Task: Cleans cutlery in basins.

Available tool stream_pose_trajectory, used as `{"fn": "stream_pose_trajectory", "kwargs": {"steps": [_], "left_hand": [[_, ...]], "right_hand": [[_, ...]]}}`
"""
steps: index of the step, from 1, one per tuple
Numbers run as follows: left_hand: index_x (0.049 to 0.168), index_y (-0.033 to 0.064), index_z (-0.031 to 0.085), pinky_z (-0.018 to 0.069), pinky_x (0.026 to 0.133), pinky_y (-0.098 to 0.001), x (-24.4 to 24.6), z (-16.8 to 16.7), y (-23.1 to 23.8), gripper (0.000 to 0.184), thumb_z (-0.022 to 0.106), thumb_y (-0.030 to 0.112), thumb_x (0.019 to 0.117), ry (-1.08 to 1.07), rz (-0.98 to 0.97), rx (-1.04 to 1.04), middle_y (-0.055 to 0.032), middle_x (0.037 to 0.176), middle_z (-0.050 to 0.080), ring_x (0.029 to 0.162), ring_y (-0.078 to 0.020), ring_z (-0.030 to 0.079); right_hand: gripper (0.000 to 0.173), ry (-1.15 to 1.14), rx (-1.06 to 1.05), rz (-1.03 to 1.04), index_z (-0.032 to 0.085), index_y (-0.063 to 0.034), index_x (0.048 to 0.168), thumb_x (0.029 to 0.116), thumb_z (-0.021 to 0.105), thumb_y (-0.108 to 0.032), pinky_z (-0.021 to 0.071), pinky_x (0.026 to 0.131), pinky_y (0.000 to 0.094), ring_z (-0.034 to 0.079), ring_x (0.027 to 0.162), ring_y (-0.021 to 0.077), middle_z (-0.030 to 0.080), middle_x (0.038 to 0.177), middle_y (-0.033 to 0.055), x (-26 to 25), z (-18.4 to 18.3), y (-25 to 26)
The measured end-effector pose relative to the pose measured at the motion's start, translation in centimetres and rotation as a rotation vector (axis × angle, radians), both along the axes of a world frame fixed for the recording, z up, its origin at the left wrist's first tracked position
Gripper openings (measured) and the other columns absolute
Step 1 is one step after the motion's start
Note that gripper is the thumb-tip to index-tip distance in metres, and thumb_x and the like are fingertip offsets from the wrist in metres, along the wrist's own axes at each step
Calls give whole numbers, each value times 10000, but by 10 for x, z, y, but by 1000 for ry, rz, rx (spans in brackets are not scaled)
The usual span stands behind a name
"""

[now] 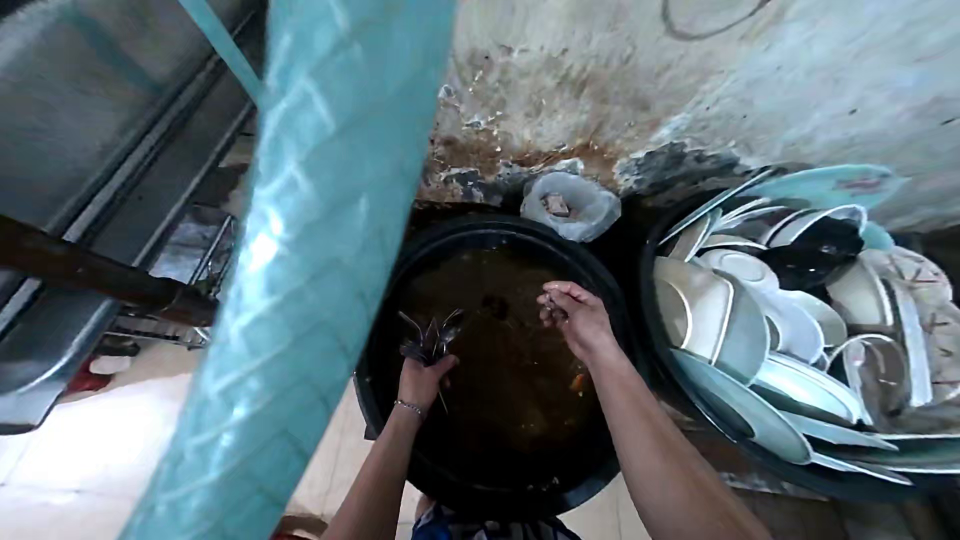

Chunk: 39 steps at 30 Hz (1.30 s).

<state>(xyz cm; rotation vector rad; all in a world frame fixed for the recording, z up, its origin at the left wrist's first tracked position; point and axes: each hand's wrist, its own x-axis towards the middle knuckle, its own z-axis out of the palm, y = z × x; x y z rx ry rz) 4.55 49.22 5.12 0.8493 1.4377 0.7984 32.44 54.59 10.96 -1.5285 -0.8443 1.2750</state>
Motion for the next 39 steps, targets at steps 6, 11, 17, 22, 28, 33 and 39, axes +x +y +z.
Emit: {"fn": "stream_pose_trajectory", "kwargs": {"steps": [6,11,17,22,28,33,39], "left_hand": [[1166,15,669,593,606,-312,1,11,0,192,686,105,997,-41,38,-71,-104,937,771,629,-183,693],[1201,22,644,623,678,-390,1,16,-6,251,643,210,1035,-134,116,-92,-125,733,697,640,-235,703],[1103,48,673,484,505,-288,-6,23,-11,252,802,126,901,2,74,14,-59,701,622,520,-136,532],[1228,59,643,504,519,-296,-18,36,-14,359,791,139,911,57,26,36,-81,840,692,553,-142,564],[1206,54,640,502,506,-263,-22,38,-14,318,772,92,919,36,27,58,-65,845,705,556,-121,579],[1102,23,687,530,522,-276,-31,42,-7,218,770,26,901,53,-11,51,-73,813,728,548,-133,603],[1279,46,652,570,981,-441,-34,42,18,371,765,147,940,260,-250,48,-111,1202,728,1091,-220,705]], "right_hand": [[318,228,-89,-6,614,-23,1265,1111,367,-153,610,817,411,725,935,250,720,1104,143,9,-11,3],[349,-610,-103,65,667,-99,1337,1052,589,-284,438,1116,546,477,1405,310,502,1526,130,10,-24,16],[489,-918,-309,794,669,-51,1279,1029,595,-464,496,1014,629,646,1181,392,674,1244,221,-40,-59,16],[618,-752,-478,800,643,40,1258,985,646,-514,481,1024,634,629,1194,427,657,1243,275,-89,-83,6],[466,-632,-394,926,611,-98,1389,954,718,-228,461,1045,654,614,1238,395,659,1309,202,-131,-92,-24],[525,-651,-381,1075,544,-85,1461,964,698,-153,482,1039,616,614,1229,400,622,1351,224,-130,-81,-53],[249,-278,-303,876,678,-6,1205,991,676,-133,577,869,470,684,947,260,697,1110,167,-80,-57,-61]]}}
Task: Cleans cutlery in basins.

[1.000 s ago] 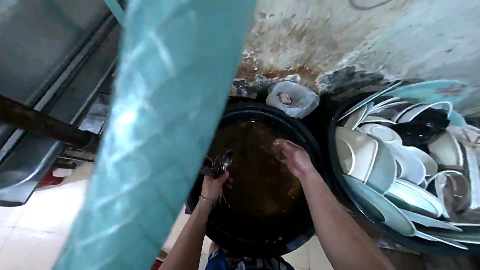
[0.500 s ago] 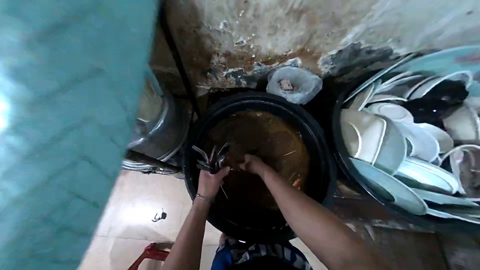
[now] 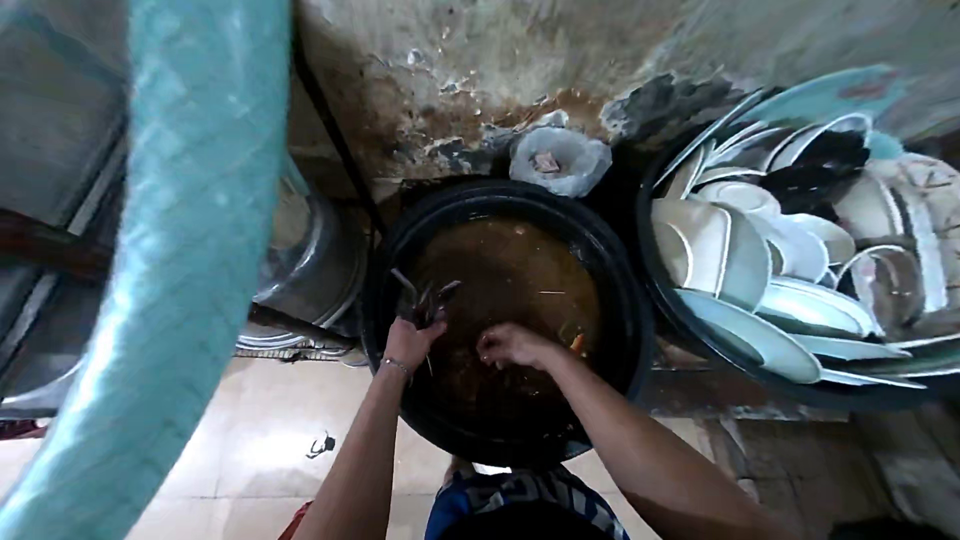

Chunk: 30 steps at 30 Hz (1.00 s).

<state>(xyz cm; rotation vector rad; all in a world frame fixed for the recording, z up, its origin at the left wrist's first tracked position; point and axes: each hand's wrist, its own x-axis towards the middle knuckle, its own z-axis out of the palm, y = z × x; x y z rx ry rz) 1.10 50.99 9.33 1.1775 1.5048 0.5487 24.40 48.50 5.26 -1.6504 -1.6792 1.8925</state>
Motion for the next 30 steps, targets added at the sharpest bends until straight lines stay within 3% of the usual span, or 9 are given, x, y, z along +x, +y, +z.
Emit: {"fn": "stream_pose_trajectory", "kwargs": {"steps": [2,6,11,14,17,20,23,27,30], "left_hand": [[1331,52,629,503,1074,-492,8,-4,10,441,774,193,938,55,-131,-46,-140,1283,686,1215,-254,647],[1330,24,591,584,931,-434,35,-19,12,455,769,180,941,-136,-130,-174,-153,1186,701,1054,-237,698],[1312,-18,571,613,857,-428,42,-29,7,430,736,162,959,-102,-16,-281,-174,1112,734,953,-257,745],[1240,-38,596,632,682,-375,34,-24,3,352,731,129,961,-160,113,-263,-157,1001,752,710,-230,734],[1208,-31,595,605,577,-375,22,-15,2,316,726,104,953,-191,172,-251,-134,936,752,575,-210,667],[1223,-14,583,576,548,-341,16,-6,-3,292,697,75,970,-222,163,-254,-127,951,752,549,-175,631],[1260,1,582,567,542,-335,16,-5,-5,350,724,56,944,-213,130,-244,-132,1017,729,554,-171,611],[1233,10,617,595,582,-358,18,-8,-10,351,765,81,922,-176,53,-208,-137,1069,692,600,-184,627],[1229,12,625,595,588,-334,15,-13,-9,340,762,115,936,-144,18,-192,-128,1011,715,593,-173,644]], "right_hand": [[234,121,-44,-146,664,-8,1216,1031,614,-142,581,766,383,666,836,193,693,1059,124,13,17,2],[440,329,-157,-474,631,-42,1269,1117,380,-371,595,694,359,677,775,187,698,1007,99,30,33,6],[373,514,-191,-680,596,-37,1313,1108,411,-287,603,797,375,697,886,211,693,1076,108,50,36,6],[510,480,-135,-969,430,-78,1489,1104,422,-412,549,1013,458,638,1205,280,602,1368,150,57,21,7],[614,-190,13,-640,482,-87,1502,1015,635,-429,454,1096,591,555,1329,355,567,1441,208,54,4,-3],[707,-532,25,-75,602,-86,1401,897,744,-560,416,1101,650,542,1332,401,593,1403,220,44,-2,-15],[724,-751,34,293,640,-95,1379,817,825,-512,248,1141,761,284,1483,497,367,1591,257,17,-7,-28],[378,-778,-18,449,689,-39,1257,957,706,-269,378,1074,719,565,1277,458,636,1320,252,-11,-3,-37],[327,-635,-38,343,656,-34,1304,1007,609,-161,498,1012,626,627,1206,421,656,1273,241,-10,-9,-42]]}}
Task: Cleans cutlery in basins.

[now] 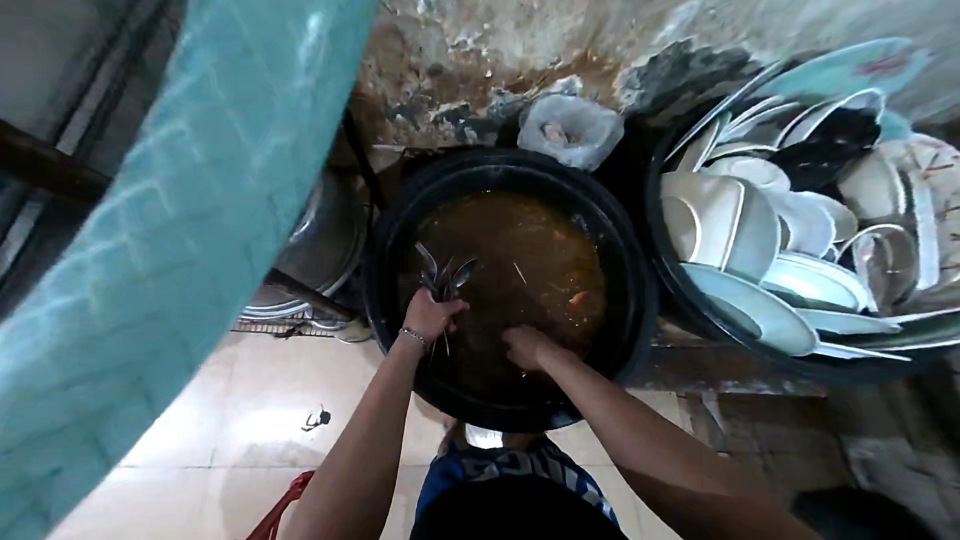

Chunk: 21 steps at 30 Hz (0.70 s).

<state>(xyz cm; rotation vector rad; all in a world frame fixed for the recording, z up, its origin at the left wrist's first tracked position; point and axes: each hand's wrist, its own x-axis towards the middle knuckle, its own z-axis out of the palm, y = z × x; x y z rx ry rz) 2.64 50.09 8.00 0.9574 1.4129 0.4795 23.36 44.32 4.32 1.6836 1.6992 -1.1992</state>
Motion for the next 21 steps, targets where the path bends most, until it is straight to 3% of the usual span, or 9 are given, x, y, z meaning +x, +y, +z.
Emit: {"fn": "stream_pose_trajectory", "kwargs": {"steps": [2,4,6,10,12,15,18,21], "left_hand": [[1192,4,655,609,643,-342,-3,-1,1,309,768,134,935,30,-14,9,-129,962,730,655,-183,689],[1235,6,640,634,788,-381,-6,-1,3,329,746,148,957,39,-48,-2,-132,1074,745,857,-211,752],[1261,24,650,605,914,-428,-7,-5,6,345,743,144,951,65,-104,31,-120,1183,733,1019,-229,735],[1275,53,654,526,1021,-513,-3,-2,12,376,752,205,945,151,-326,81,-131,1209,718,1145,-262,679],[1324,53,618,507,1038,-543,4,3,15,429,740,240,957,168,-461,76,-167,1245,683,1179,-292,655],[1374,55,585,502,1067,-494,16,0,17,467,738,224,966,91,-615,77,-154,1289,667,1201,-255,646],[1352,23,596,512,1064,-445,26,-11,17,484,776,192,935,-16,-650,53,-140,1253,691,1169,-221,664],[1322,-22,569,596,864,-371,36,-15,11,417,725,134,968,-111,-511,-55,-131,1028,731,890,-187,722]], "right_hand": [[333,126,-1,-86,647,-52,1339,1031,595,-166,479,1043,609,618,1227,397,646,1308,228,4,0,-3],[318,207,32,-109,672,-63,1296,1029,625,-229,489,1036,586,640,1187,355,667,1265,202,12,6,-3],[334,249,59,-103,678,-58,1294,1027,641,-256,487,1038,572,651,1169,338,683,1238,192,20,24,3],[292,216,79,-86,689,-50,1261,1045,610,-230,514,987,538,674,1085,307,703,1164,176,33,63,20],[325,222,71,-154,656,-41,1319,1053,604,-222,536,957,515,688,1032,307,695,1174,196,41,83,29],[286,292,103,-206,655,-33,1297,1054,593,-171,560,842,447,676,872,254,697,1060,182,56,102,42],[215,391,147,-229,661,-14,1204,1068,518,-99,521,719,356,583,724,154,632,858,104,73,106,53],[226,458,214,-441,659,-32,1205,1078,481,-86,528,664,304,587,678,123,618,818,69,88,95,60]]}}
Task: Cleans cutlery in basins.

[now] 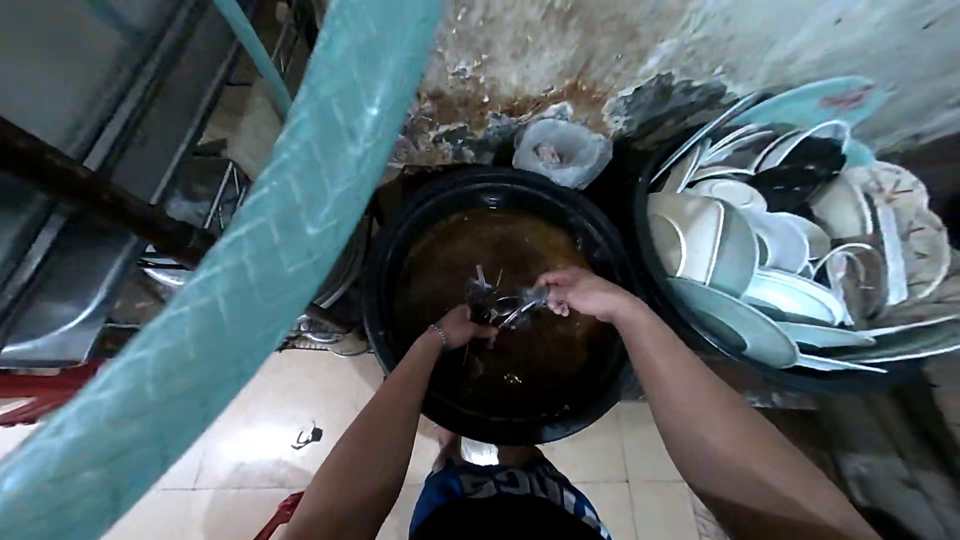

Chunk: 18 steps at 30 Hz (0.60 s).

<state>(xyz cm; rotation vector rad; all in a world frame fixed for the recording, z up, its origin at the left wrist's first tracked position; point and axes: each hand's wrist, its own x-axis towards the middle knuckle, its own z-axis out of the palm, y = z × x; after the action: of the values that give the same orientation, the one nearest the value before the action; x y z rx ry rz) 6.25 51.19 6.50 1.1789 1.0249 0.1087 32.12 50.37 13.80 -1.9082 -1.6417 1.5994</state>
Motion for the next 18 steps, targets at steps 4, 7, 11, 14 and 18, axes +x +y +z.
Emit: {"fn": "stream_pose_trajectory", "kwargs": {"steps": [4,7,11,14,18], "left_hand": [[1309,-7,568,608,688,-350,5,7,-2,421,744,127,950,64,163,-65,-133,949,725,707,-196,701],[1306,-13,586,624,731,-389,-2,11,-1,468,783,43,885,29,277,-68,-159,990,736,753,-237,726],[1297,-4,538,619,686,-385,-8,21,-4,416,687,-43,910,-233,501,-241,-177,981,714,748,-246,713],[1244,-6,608,599,647,-358,-9,23,-3,325,555,-28,924,-385,547,-265,-146,969,694,765,-230,692],[1301,-4,614,618,775,-386,-17,33,-2,381,493,2,940,-437,442,-290,-146,1094,716,899,-240,718]], "right_hand": [[247,-16,45,-290,629,-37,1265,1081,525,-166,544,628,333,596,661,150,641,890,97,14,-28,-4],[268,-83,-11,-322,611,-46,1303,1068,552,-161,550,661,363,600,691,174,641,954,119,8,-41,-14],[248,-60,48,-458,641,-45,1225,1087,510,-204,575,666,367,641,712,174,669,984,116,-4,-54,-22],[233,-234,283,-478,702,-22,1161,1039,568,-169,522,970,566,636,1131,332,636,1255,204,-14,-42,-35],[166,-93,708,-590,675,6,1091,991,630,-119,560,948,410,644,1099,231,642,1201,169,-15,-14,-41]]}}
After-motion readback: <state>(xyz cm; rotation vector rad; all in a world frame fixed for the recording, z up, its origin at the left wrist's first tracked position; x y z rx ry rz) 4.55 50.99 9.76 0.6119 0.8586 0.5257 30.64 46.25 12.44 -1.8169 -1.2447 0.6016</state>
